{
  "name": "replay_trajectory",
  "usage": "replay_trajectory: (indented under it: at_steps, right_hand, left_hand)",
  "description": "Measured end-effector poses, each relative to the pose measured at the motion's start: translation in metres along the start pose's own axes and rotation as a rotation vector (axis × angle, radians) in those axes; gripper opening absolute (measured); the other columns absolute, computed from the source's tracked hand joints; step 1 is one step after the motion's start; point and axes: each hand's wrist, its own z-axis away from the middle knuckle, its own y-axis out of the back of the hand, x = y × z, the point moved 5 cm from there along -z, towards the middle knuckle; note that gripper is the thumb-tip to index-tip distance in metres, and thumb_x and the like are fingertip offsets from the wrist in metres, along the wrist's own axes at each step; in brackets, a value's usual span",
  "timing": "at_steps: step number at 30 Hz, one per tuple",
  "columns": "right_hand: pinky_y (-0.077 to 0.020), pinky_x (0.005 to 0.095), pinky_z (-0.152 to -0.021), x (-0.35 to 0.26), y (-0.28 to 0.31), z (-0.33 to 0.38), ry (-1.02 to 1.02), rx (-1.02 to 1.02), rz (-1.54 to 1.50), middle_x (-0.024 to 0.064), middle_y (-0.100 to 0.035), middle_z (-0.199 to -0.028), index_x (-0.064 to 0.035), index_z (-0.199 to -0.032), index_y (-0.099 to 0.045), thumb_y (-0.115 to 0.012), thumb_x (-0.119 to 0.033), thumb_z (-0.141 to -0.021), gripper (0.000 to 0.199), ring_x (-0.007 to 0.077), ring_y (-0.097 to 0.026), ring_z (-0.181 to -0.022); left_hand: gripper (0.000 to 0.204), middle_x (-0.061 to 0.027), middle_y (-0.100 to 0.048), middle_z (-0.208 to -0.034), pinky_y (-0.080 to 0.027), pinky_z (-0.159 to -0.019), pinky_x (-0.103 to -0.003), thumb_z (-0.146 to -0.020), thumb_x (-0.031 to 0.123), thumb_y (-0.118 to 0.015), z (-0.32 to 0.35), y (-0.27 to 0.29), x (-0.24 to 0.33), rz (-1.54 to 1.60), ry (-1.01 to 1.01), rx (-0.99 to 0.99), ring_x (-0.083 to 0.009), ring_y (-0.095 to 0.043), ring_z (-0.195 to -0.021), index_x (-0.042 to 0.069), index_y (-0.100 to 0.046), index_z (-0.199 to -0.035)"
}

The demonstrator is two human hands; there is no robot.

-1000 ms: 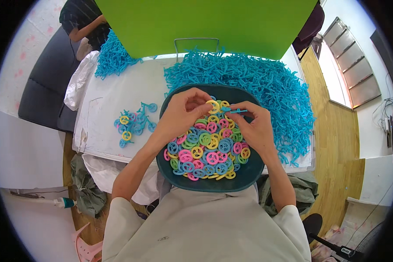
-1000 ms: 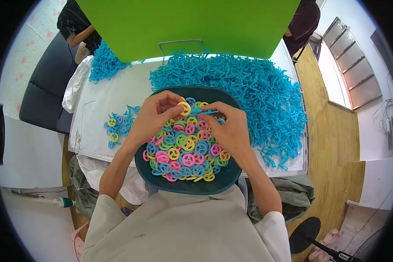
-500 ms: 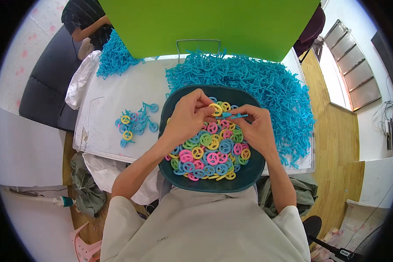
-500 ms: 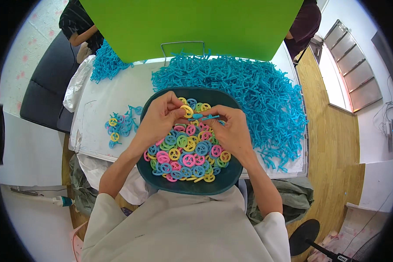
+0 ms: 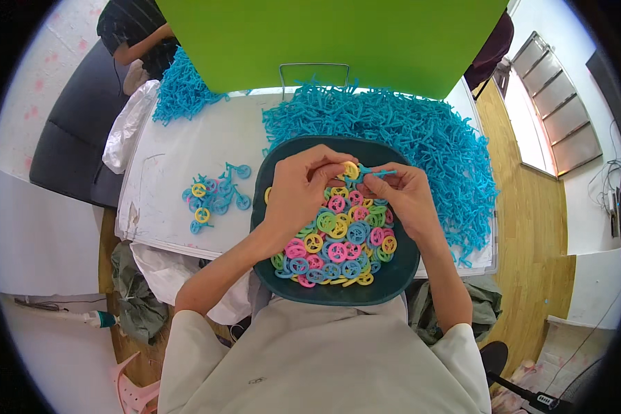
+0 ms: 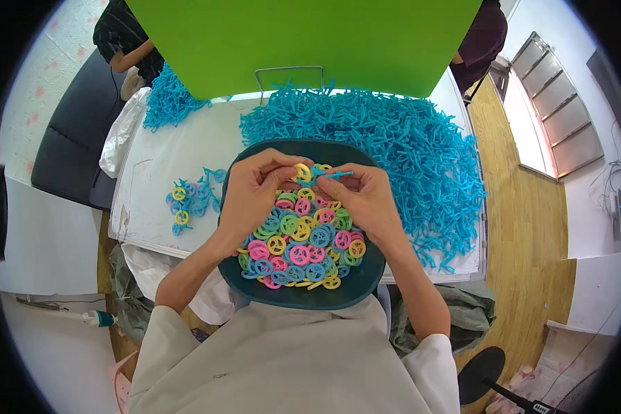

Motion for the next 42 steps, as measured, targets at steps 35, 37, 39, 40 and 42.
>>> replay_trajectory:
  at_steps: [35,37,39,40,42]
  right_hand:
    - [-0.0487,0.0205,-0.065,-0.029,-0.011,0.0,0.318,0.179,0.405,0.0078,-0.069,-0.086,0.002,-0.111,-0.061,-0.065,-0.01,-0.089,0.025,0.0083,-0.064,-0.076]
    - [-0.0513,0.0259,-0.075,-0.019,-0.013,-0.008,0.221,0.074,0.121,0.0101,-0.065,-0.1,-0.0003,-0.126,-0.048,-0.057,-0.015,-0.095,0.036,0.0136,-0.064,-0.089]
    - [-0.0527,0.0286,-0.079,-0.016,-0.016,-0.013,0.17,0.017,-0.024,0.0113,-0.064,-0.107,-0.0014,-0.134,-0.041,-0.052,-0.017,-0.098,0.041,0.0163,-0.064,-0.095]
    - [-0.0525,0.0287,-0.079,-0.018,-0.015,-0.015,0.188,0.038,-0.126,0.0107,-0.064,-0.106,-0.0008,-0.134,-0.04,-0.052,-0.017,-0.098,0.042,0.0159,-0.064,-0.094]
    - [-0.0523,0.0288,-0.079,-0.018,-0.012,-0.019,0.204,0.063,-0.231,0.0102,-0.064,-0.105,-0.0001,-0.134,-0.039,-0.052,-0.017,-0.098,0.042,0.0155,-0.063,-0.094]
  left_hand:
    - [0.015,-0.0063,-0.067,-0.093,-0.053,-0.069,-0.025,-0.086,0.001,-0.064,0.002,0.005,0.018,-0.097,-0.113,0.058,-0.0118,-0.065,-0.083,0.0,-0.063,-0.101]
    - [0.016,-0.0077,-0.066,-0.089,-0.053,-0.068,-0.027,-0.082,-0.002,-0.067,-0.003,0.006,0.03,-0.361,-0.463,0.154,-0.0147,-0.065,-0.082,0.001,-0.063,-0.097]
    - [0.015,-0.0091,-0.066,-0.088,-0.053,-0.068,-0.027,-0.081,-0.001,-0.067,-0.002,0.002,0.029,-0.373,-0.448,0.069,-0.0173,-0.066,-0.082,0.001,-0.064,-0.096]
    - [0.014,-0.0106,-0.065,-0.087,-0.053,-0.068,-0.028,-0.081,-0.001,-0.067,-0.002,-0.002,0.029,-0.383,-0.437,-0.019,-0.0199,-0.066,-0.082,0.002,-0.064,-0.094]
    - [0.012,-0.0119,-0.064,-0.086,-0.053,-0.069,-0.03,-0.081,0.003,-0.068,-0.007,0.008,0.032,-0.281,-0.255,-0.018,-0.0233,-0.065,-0.081,0.002,-0.064,-0.092]
